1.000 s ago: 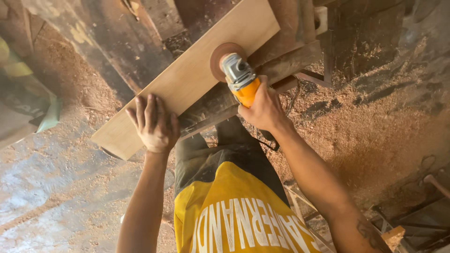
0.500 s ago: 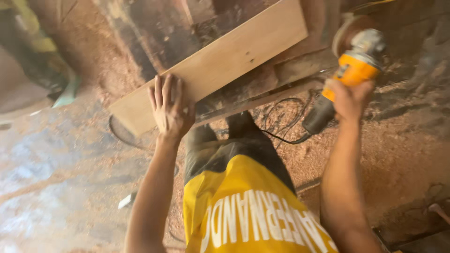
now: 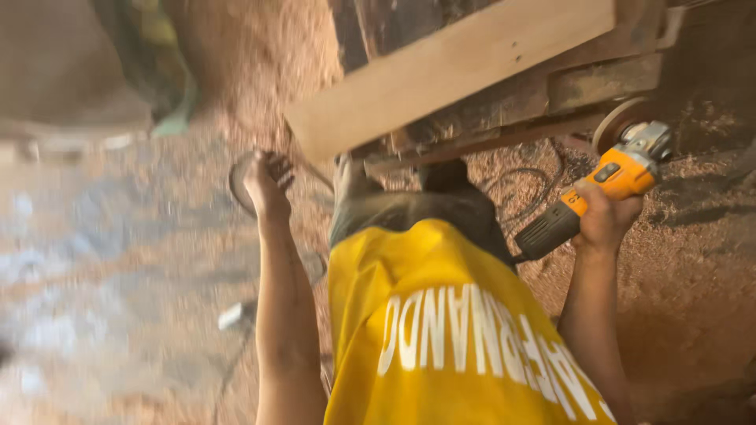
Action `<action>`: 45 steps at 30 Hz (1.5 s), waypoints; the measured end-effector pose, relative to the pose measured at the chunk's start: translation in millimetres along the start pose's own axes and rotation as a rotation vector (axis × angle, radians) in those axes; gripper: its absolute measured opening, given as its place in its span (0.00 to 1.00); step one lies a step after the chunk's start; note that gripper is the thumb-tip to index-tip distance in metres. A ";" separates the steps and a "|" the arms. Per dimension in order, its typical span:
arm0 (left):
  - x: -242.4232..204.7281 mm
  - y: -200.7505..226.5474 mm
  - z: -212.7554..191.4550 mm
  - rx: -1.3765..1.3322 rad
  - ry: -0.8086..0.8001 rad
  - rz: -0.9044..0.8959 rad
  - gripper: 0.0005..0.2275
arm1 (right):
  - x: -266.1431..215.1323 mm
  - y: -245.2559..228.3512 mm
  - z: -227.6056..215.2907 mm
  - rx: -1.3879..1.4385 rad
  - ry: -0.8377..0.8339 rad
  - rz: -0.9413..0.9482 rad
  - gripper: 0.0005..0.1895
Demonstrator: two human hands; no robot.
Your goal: The person uses an angle grinder with a sanding disc to smooth the surface of a wooden plank. They hold the plank with one hand and move the grinder back and forth along its length, generating sawdust.
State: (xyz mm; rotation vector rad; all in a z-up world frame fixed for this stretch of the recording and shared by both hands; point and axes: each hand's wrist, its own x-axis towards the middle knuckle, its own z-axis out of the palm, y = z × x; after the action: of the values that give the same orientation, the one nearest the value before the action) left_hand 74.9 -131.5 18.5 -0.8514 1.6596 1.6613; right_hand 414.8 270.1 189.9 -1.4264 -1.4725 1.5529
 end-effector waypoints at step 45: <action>13.7 18.7 59.6 0.173 -0.805 -0.118 0.14 | -129.3 -8.3 63.9 0.034 0.242 -0.126 0.34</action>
State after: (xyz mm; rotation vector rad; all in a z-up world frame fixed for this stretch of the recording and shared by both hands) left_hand 51.2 -72.2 18.2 -0.1365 1.1302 1.4672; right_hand 389.1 132.7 226.6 -1.4175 -1.3580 1.2744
